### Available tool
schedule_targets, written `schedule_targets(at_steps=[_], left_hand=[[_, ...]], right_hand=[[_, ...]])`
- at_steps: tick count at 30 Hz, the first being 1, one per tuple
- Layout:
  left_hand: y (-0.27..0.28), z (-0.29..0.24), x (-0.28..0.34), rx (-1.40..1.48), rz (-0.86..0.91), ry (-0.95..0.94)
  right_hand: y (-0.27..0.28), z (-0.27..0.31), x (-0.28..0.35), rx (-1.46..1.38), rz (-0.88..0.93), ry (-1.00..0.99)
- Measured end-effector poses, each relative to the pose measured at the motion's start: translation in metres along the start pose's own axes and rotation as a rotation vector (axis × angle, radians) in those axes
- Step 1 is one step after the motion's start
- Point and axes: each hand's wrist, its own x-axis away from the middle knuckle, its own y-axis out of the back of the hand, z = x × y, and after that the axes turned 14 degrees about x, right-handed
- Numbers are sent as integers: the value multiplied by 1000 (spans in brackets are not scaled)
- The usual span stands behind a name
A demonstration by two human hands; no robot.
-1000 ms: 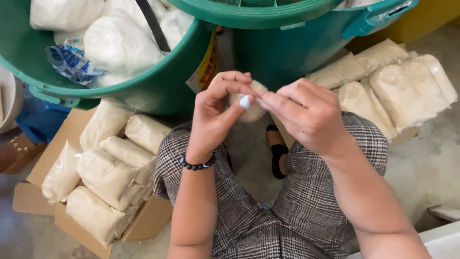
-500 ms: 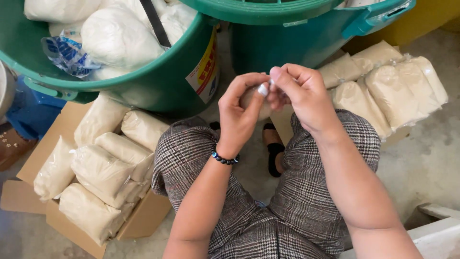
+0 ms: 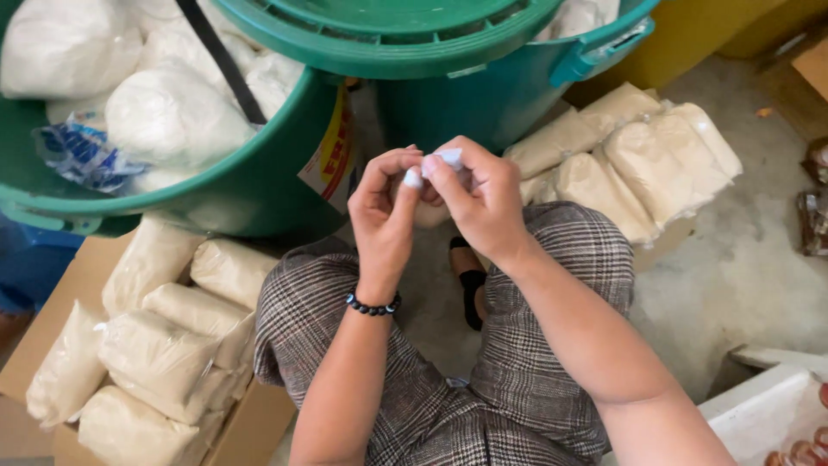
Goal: Bagging and sorting small bags of flour or sugar into containers and boxes in a grocery backroom.
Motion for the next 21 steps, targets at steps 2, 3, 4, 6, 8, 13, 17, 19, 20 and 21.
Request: schedule_targets(at_steps=[2,3,4,6,8,13,17,19,20,21], left_hand=[[-2,-1,0,-10,-2,7],[-3,-3,-1,1,11,13],[-5,-5,-2,-40,13,5],[-8,-8,-2,-70,26,15],[-8,-8,-1,-41,-16,43],[-8,-7,-1,-44,-33,43],[-1,-6,-1,-26,-162,136],[-2,-4,-2,-18,-141,117],[-2,-2,-2,-16,-127,95],[-4,-1,-2,-14,-123,99]], right_hand=[[2,-5,-1,-109,32,-8],[2,-5,-2,-99,17,-9],[3,-6,-4,-118,21,-6],[6,0,-4,-128,9,-18],[11,13,-6,-73,-8,-6],[16,12,-7,81,3,157],[14,4,-7,265,31,353],[19,4,-7,346,14,390],[20,4,-7,421,5,429],[21,3,-7,423,2,425]])
